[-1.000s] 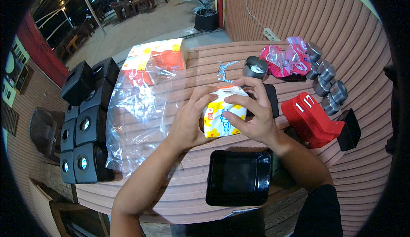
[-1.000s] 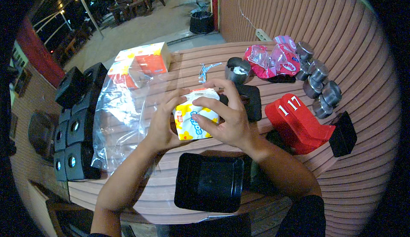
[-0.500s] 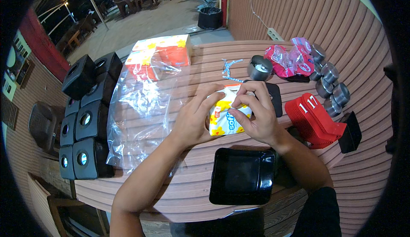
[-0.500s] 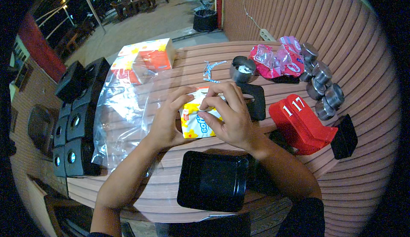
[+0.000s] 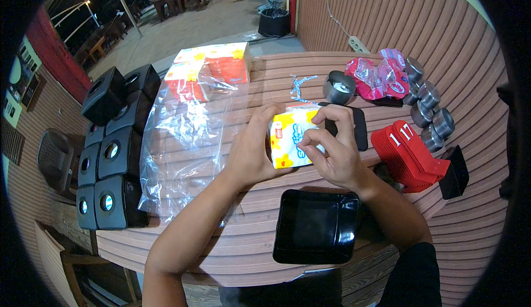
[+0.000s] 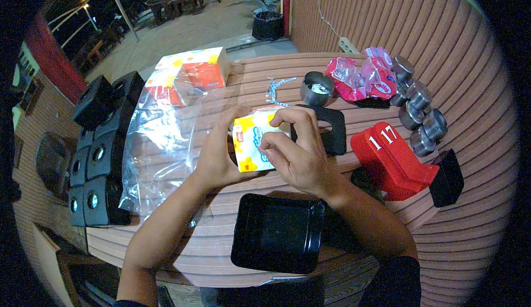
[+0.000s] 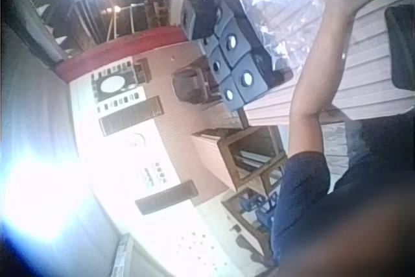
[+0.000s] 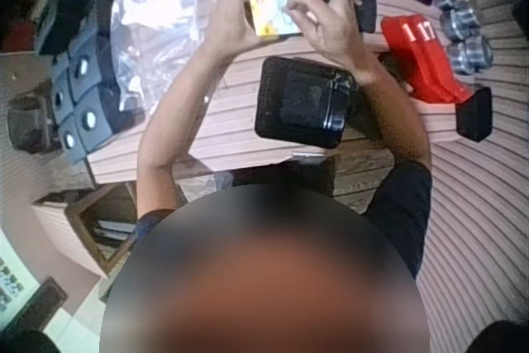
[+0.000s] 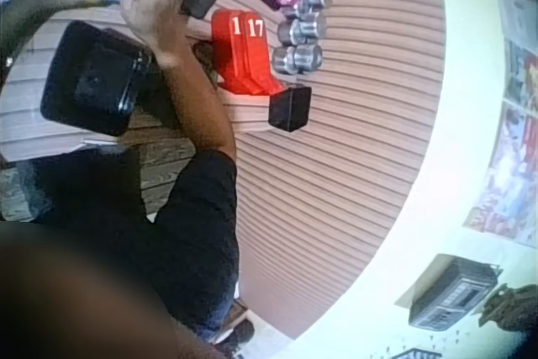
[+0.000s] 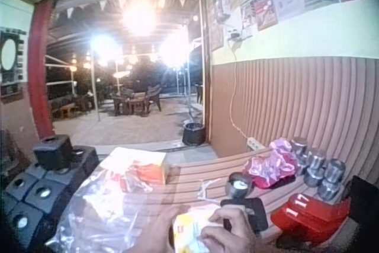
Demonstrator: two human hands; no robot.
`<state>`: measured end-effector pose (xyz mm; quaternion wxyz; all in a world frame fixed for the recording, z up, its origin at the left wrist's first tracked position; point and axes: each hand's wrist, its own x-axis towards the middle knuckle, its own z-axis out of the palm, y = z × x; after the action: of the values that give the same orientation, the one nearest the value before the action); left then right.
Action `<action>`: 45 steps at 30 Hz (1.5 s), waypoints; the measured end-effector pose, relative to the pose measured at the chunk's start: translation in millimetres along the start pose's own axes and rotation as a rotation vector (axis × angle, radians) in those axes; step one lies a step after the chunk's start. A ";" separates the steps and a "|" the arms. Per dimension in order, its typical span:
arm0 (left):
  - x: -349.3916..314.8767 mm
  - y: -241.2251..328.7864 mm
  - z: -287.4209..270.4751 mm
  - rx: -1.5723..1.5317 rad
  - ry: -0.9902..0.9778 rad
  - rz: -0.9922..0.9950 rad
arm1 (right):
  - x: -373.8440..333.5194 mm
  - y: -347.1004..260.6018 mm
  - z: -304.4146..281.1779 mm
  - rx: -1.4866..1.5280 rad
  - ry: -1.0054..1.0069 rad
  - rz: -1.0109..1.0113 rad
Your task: The person places small yellow boxes into black plastic containers, closes the lids, and stacks them. Then the person pours a granular substance from a pink packet into a metal cup and wipes the cup with a green cloth.
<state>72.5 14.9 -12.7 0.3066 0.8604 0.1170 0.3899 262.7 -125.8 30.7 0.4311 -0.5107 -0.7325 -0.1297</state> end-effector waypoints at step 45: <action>34.8 133.3 -91.9 -0.013 -0.395 0.028 | -13.2 34.9 9.1 0.734 0.016 0.556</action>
<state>22.6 -34.2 137.3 0.3236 0.9198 0.0403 0.2183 289.6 -113.0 6.5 0.6074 -0.5004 -0.5619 0.2548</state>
